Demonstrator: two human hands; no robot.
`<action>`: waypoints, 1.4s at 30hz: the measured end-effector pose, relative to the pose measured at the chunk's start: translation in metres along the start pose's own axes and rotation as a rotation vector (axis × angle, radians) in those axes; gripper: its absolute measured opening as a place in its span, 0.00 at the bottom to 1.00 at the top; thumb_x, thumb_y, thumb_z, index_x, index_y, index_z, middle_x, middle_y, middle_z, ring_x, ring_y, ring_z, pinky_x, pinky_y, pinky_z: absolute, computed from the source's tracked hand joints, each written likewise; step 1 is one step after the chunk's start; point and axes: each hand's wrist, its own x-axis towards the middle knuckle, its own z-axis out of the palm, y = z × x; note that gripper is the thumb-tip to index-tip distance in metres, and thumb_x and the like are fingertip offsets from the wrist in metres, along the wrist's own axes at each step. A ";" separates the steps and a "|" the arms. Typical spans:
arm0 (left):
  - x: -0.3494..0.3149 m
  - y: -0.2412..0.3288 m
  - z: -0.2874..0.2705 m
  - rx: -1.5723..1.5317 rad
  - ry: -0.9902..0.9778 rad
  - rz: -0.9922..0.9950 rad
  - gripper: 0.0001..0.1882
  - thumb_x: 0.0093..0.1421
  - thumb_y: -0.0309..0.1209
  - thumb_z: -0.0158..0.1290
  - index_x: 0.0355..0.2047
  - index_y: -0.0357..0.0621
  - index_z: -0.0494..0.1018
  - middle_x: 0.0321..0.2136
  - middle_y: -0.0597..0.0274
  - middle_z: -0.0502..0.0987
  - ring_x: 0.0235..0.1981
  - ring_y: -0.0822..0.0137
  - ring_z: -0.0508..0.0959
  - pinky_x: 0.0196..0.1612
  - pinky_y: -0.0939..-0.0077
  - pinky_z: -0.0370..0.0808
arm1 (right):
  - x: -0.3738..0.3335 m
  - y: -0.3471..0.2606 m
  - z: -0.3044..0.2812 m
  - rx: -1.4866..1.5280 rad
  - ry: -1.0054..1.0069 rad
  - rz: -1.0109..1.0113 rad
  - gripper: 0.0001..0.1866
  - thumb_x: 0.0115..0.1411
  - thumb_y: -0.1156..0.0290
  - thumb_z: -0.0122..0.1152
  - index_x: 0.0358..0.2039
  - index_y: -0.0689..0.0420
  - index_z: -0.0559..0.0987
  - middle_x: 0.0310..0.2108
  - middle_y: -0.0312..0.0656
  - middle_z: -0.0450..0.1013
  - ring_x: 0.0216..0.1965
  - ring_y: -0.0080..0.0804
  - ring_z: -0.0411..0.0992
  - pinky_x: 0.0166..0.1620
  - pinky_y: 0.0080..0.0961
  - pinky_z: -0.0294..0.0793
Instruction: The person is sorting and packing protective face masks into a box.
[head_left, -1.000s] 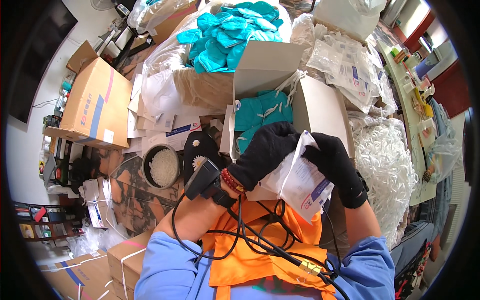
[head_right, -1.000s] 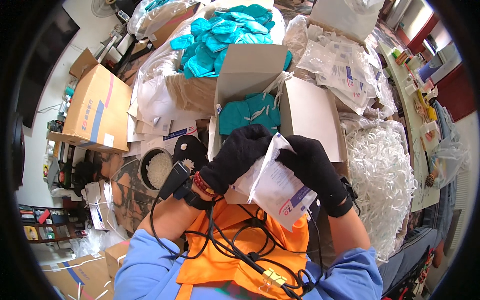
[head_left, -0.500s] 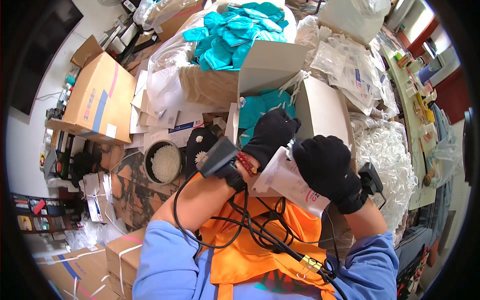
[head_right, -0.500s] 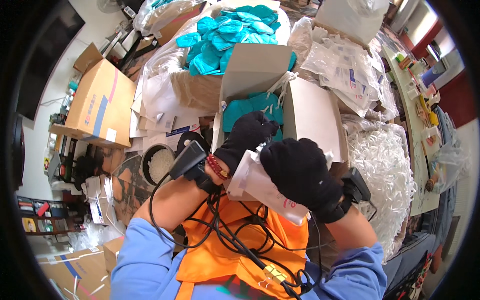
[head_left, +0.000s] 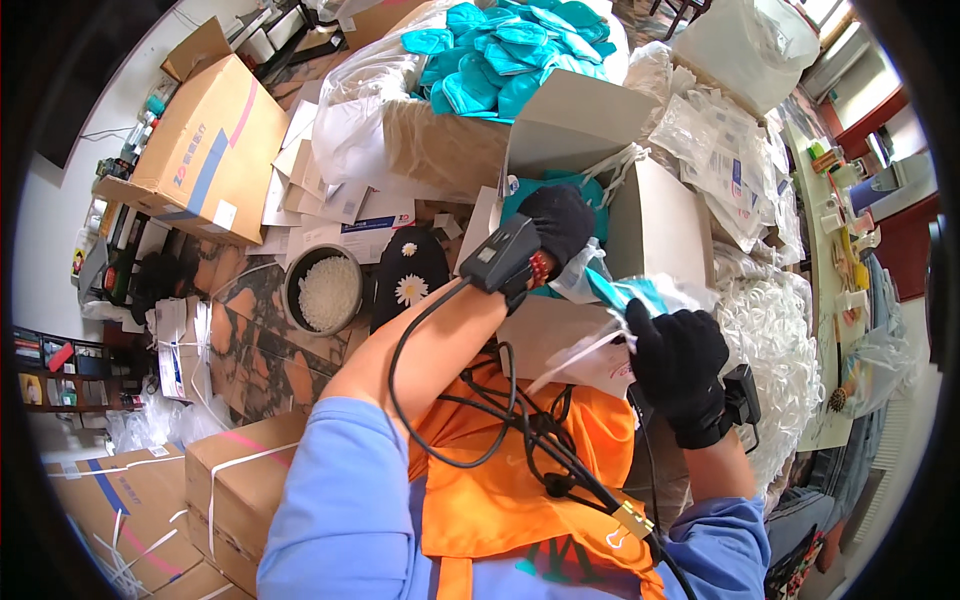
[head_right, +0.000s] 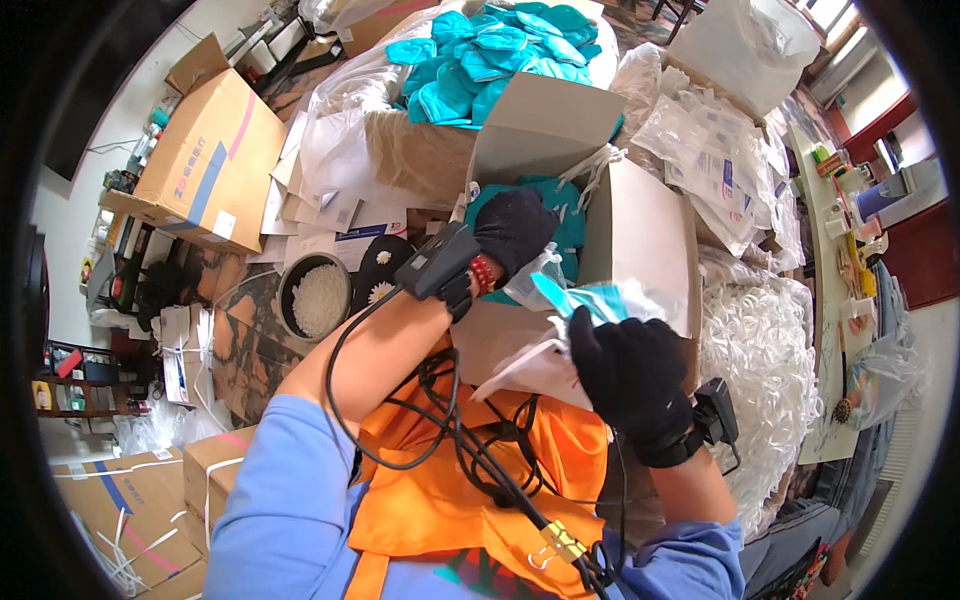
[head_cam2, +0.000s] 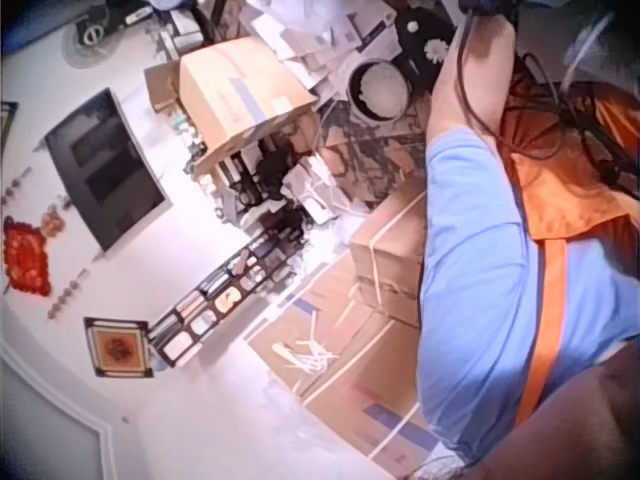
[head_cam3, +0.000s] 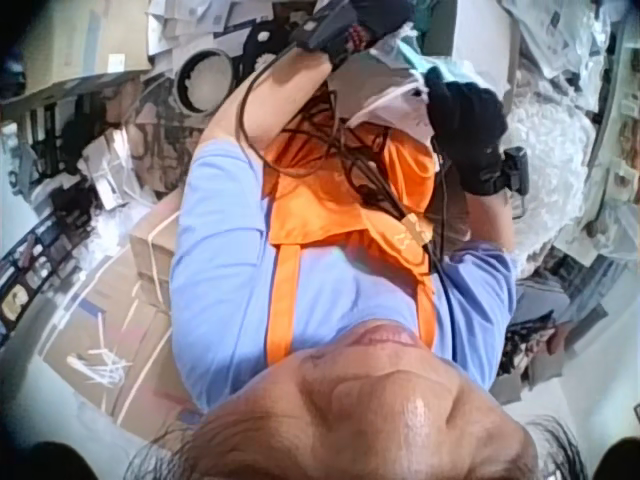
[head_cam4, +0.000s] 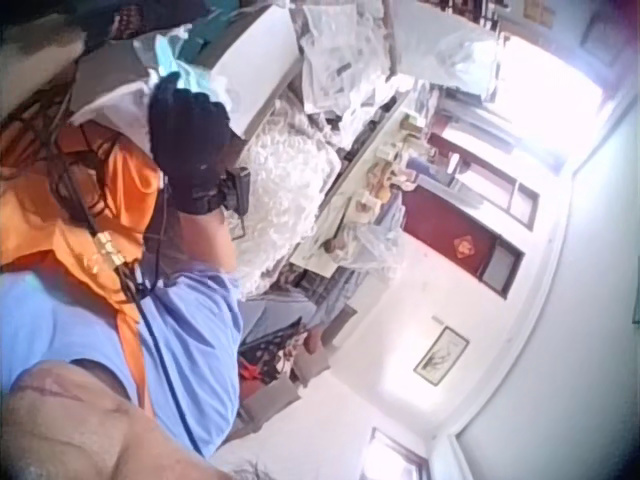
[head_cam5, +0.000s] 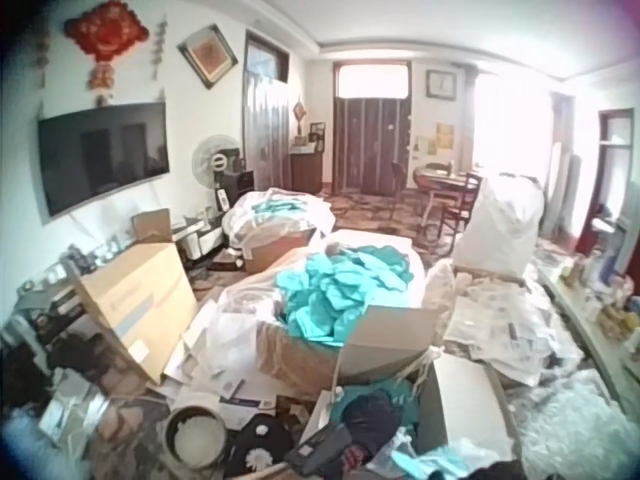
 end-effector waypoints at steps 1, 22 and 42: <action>0.005 -0.003 -0.011 -0.098 -0.092 0.070 0.10 0.52 0.37 0.55 0.28 0.42 0.76 0.31 0.47 0.77 0.33 0.49 0.78 0.37 0.59 0.75 | -0.006 0.006 0.005 -0.039 -0.010 0.044 0.19 0.50 0.70 0.56 0.44 0.57 0.75 0.18 0.34 0.64 0.21 0.33 0.67 0.24 0.31 0.63; -0.017 0.030 -0.083 -1.430 -0.325 -0.045 0.04 0.56 0.24 0.54 0.32 0.40 0.75 0.29 0.64 0.77 0.33 0.72 0.75 0.40 0.76 0.72 | -0.011 0.052 0.042 0.659 0.218 0.690 0.25 0.47 0.81 0.65 0.49 0.57 0.71 0.37 0.46 0.73 0.42 0.42 0.73 0.45 0.30 0.72; -0.004 -0.020 -0.090 -0.592 0.113 0.058 0.08 0.64 0.34 0.47 0.33 0.44 0.70 0.24 0.52 0.76 0.27 0.56 0.78 0.28 0.67 0.74 | -0.113 0.270 0.000 0.471 -0.037 0.883 0.18 0.61 0.74 0.52 0.52 0.63 0.71 0.49 0.45 0.71 0.51 0.32 0.69 0.55 0.24 0.65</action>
